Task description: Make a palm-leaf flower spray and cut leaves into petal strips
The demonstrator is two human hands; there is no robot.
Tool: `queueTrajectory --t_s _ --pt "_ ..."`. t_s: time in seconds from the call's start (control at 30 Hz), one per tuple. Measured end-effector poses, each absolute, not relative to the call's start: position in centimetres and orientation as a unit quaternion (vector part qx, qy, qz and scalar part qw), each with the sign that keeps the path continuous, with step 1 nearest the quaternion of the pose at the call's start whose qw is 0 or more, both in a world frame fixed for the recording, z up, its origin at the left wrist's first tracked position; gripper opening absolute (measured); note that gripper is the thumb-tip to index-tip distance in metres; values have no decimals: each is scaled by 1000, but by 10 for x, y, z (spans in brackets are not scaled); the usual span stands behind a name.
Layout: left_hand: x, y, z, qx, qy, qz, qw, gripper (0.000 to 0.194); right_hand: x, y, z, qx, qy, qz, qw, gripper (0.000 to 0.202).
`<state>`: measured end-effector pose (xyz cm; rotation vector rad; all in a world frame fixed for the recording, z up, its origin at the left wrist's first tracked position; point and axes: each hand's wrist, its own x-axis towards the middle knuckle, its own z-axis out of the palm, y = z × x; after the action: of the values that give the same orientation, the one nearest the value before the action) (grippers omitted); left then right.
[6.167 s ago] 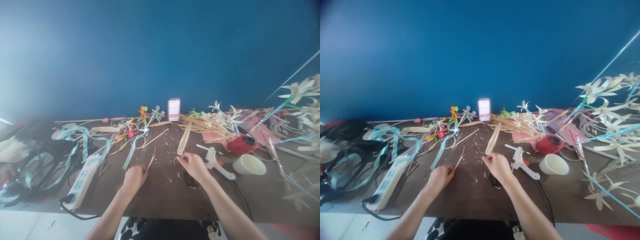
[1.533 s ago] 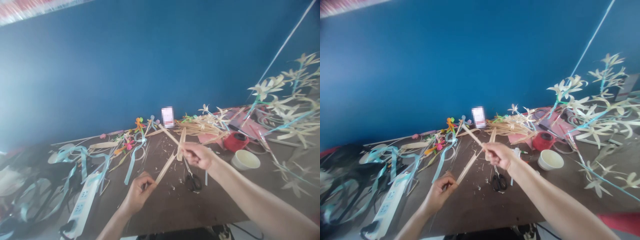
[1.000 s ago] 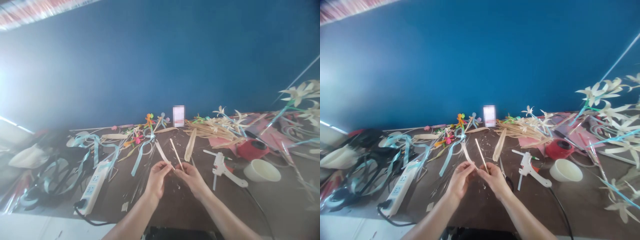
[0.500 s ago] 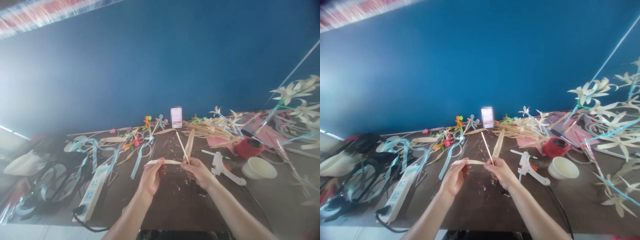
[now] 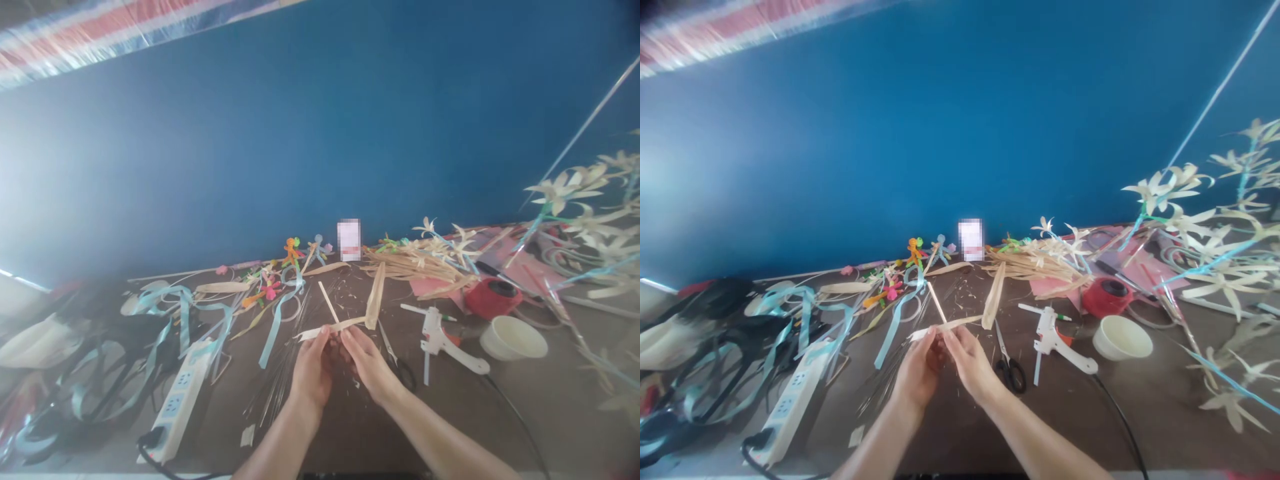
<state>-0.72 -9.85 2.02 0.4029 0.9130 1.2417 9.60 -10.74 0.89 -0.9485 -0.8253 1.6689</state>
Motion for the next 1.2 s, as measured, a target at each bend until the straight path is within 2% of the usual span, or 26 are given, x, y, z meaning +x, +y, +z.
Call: queueTrajectory --t_s 0.3,0.53,0.73,1.0,1.2 --pt "-5 -103 17 210 441 585 647 16 91 -100 13 -386 -311 689 530 34" --pt "-4 -104 24 230 407 571 675 11 97 -101 13 -357 -234 772 471 40" --pt "-6 -103 31 166 414 587 675 7 105 -102 30 -296 -176 827 445 35" --pt "-15 -102 30 120 438 608 652 13 116 -101 35 -284 -209 840 413 33" --pt "-18 -107 33 111 435 601 661 15 123 -102 39 -222 -170 879 386 27"
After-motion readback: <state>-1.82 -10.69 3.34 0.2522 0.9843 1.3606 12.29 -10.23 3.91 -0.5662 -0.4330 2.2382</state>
